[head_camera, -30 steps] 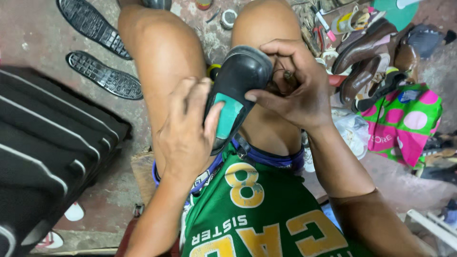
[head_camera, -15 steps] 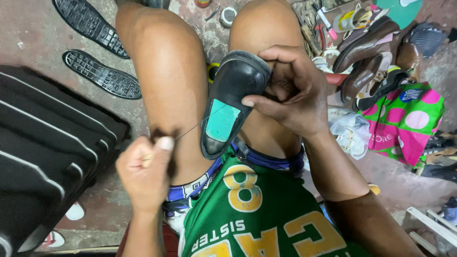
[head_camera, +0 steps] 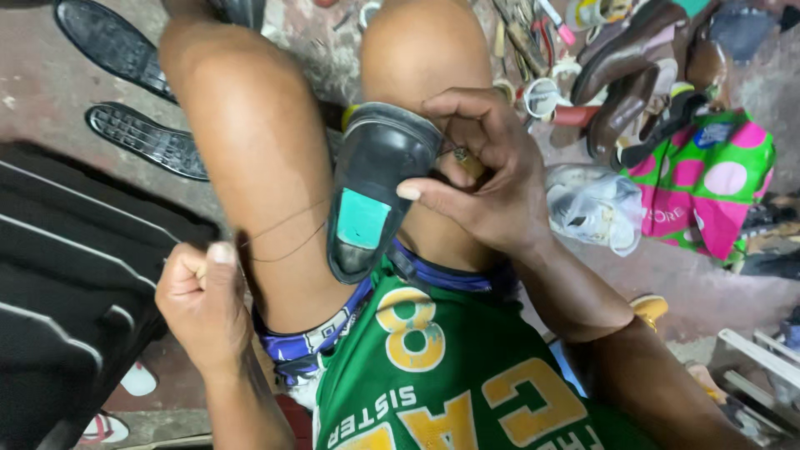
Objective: The person sits on the floor and sews a black shoe using a needle and thread. They repeatedly pass the needle through the shoe's sole and upper, pulling the thread tight to secure the stitching.
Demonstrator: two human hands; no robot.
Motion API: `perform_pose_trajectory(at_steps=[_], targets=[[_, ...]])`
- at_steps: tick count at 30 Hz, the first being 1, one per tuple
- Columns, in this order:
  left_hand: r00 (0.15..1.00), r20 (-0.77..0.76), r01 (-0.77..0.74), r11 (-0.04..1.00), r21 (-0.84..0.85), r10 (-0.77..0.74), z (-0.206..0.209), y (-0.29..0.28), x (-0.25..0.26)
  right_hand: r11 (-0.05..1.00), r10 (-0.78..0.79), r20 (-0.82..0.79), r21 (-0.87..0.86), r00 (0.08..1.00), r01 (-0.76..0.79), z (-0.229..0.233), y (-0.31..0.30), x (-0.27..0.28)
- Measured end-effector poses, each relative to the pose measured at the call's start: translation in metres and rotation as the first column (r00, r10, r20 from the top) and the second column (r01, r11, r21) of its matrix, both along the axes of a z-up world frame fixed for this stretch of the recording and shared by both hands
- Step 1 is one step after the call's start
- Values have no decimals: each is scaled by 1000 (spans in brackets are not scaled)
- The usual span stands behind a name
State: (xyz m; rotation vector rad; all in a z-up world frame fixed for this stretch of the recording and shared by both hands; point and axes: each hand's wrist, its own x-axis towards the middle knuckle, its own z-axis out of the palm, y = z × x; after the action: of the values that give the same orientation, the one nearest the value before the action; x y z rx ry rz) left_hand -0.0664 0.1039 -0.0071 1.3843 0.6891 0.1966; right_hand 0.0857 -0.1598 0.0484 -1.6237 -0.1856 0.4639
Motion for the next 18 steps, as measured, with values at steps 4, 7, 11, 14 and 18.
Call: perform_pose_trajectory(at_steps=[4, 7, 11, 14, 18], targets=[[961, 255, 13, 899, -437, 109, 14, -13, 31, 997, -73, 10, -26, 997, 73, -4, 2, -12], [911, 310, 84, 615, -784, 271, 35, -24, 35, 996, -87, 46, -12, 995, 88, -13, 5, -22], [971, -115, 238, 831, 502, -209, 43, -34, 40, 999, -43, 93, 25, 995, 41, -20, 11, -16], [935, -115, 315, 632, 708, -337, 26, -33, 32, 999, -22, 122, -21, 992, 25, -21, 11, -16], [975, -135, 220, 843, 491, -177, 1, -11, 10, 996, -83, 111, -7, 990, 84, -18, 16, -10]])
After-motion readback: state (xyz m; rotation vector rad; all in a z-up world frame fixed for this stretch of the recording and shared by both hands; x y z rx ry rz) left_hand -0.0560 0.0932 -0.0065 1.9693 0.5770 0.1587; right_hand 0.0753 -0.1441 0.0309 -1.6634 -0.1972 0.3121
